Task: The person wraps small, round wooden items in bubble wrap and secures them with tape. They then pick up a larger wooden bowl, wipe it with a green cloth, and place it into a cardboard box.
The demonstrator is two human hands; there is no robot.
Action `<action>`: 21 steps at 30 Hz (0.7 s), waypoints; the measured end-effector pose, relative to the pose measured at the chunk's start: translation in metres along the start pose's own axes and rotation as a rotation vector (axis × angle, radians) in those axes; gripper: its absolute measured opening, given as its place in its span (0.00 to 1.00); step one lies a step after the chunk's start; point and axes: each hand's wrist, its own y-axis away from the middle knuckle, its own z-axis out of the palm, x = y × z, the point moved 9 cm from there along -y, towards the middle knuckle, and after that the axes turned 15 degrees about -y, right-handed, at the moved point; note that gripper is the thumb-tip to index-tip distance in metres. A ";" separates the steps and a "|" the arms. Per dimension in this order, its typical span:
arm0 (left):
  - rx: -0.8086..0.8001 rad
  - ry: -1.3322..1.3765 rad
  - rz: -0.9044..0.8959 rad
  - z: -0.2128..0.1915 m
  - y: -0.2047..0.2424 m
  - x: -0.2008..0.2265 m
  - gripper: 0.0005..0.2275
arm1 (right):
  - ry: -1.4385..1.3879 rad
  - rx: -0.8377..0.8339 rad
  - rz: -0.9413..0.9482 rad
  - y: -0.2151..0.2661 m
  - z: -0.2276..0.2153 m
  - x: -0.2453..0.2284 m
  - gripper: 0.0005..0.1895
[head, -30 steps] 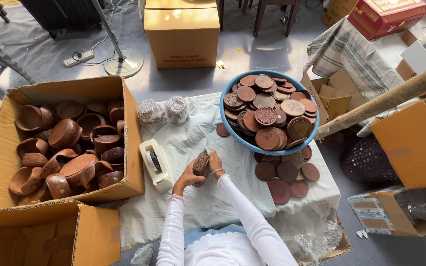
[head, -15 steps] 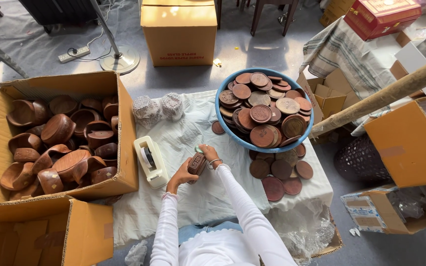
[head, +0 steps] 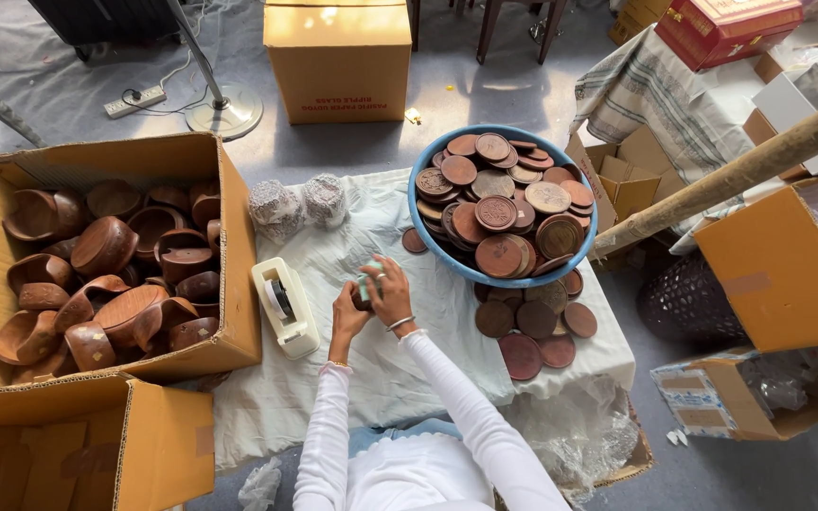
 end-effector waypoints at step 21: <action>-0.051 0.111 0.052 -0.001 0.030 -0.031 0.22 | 0.004 -0.037 0.602 -0.003 0.034 0.230 0.21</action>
